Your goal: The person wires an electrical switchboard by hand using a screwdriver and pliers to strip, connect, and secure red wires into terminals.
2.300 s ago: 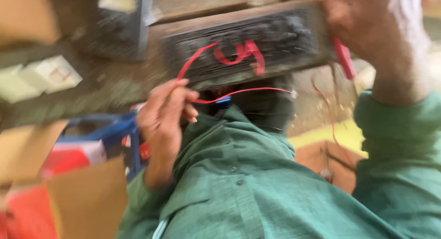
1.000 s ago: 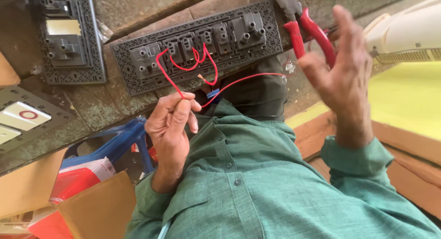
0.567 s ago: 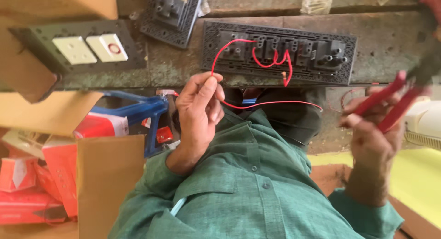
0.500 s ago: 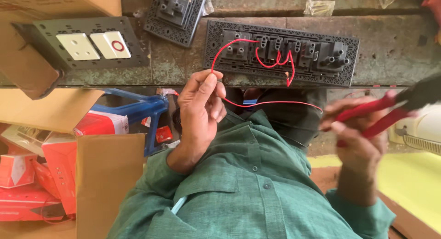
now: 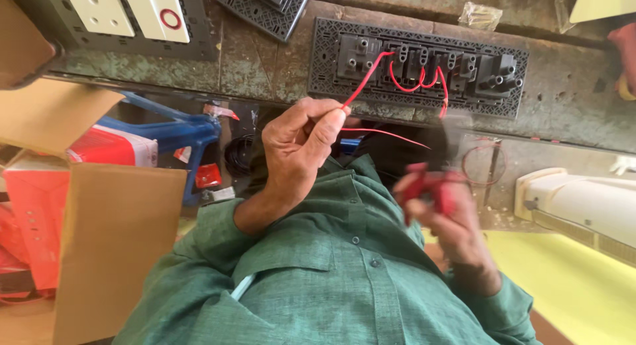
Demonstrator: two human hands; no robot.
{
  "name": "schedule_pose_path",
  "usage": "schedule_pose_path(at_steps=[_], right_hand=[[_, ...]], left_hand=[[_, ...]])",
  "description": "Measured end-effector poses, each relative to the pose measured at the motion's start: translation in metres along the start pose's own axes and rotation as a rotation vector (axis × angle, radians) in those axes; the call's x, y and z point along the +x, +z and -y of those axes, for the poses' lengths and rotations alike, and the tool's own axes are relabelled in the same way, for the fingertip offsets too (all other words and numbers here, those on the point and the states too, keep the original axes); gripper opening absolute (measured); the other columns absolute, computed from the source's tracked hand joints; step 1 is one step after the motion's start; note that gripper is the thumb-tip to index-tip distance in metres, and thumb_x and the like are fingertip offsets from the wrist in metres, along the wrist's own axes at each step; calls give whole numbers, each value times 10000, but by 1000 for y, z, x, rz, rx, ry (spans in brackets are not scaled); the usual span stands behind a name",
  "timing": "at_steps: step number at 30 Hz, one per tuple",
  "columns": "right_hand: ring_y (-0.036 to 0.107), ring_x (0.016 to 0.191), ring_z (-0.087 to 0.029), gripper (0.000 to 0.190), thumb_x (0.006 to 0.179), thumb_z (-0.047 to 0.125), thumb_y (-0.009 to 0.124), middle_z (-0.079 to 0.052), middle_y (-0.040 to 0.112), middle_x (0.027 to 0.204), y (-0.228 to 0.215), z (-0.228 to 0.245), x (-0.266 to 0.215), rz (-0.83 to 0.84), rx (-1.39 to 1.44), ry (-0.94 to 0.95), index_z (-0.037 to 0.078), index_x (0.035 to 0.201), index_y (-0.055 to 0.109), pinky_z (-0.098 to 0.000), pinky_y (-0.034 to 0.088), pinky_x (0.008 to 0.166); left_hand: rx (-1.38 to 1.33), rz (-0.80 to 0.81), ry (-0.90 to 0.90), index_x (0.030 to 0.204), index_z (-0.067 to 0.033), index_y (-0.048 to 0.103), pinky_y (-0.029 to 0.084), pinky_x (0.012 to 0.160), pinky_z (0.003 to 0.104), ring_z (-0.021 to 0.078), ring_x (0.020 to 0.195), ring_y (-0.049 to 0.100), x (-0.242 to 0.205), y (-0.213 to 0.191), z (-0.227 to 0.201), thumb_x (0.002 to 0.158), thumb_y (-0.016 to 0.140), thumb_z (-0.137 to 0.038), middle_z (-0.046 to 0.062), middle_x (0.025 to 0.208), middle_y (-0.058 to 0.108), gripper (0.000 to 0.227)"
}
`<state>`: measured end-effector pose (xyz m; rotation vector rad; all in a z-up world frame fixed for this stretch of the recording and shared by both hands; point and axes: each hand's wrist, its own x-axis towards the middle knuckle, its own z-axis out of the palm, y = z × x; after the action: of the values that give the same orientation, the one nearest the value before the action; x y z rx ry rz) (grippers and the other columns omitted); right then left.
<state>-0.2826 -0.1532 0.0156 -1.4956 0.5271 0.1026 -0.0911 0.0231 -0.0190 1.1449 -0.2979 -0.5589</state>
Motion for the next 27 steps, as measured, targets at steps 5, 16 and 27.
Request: schedule_pose_path(at_steps=[5, 16, 27], right_hand=[[581, 859, -120, 306, 969, 112, 595, -71, 690, 1015, 21, 13, 28, 142, -81, 239, 29, 1256, 665, -289, 510, 790], [644, 1046, -162, 347, 1001, 127, 627, -79, 680, 1134, 34, 24, 41, 46, -370, -21, 51, 1338, 591, -318, 522, 951], [628, 810, -173, 448, 985, 175, 647, -79, 655, 956, 44, 9, 41, -118, -537, -73, 57, 1398, 517, -331, 531, 766]], left_hand=[[289, 56, 248, 1084, -5, 706, 386, 579, 202, -5, 688, 480, 4, 0, -10, 1092, 686, -25, -38, 842, 600, 29], [516, 158, 318, 1054, -12, 703, 448, 576, 267, 83, 632, 551, 10, 0, -25, 984, 715, 8, 45, 846, 609, 74], [524, 214, 294, 1046, -19, 714, 436, 563, 280, 103, 627, 546, 13, -3, -30, 977, 712, -5, 45, 833, 600, 71]])
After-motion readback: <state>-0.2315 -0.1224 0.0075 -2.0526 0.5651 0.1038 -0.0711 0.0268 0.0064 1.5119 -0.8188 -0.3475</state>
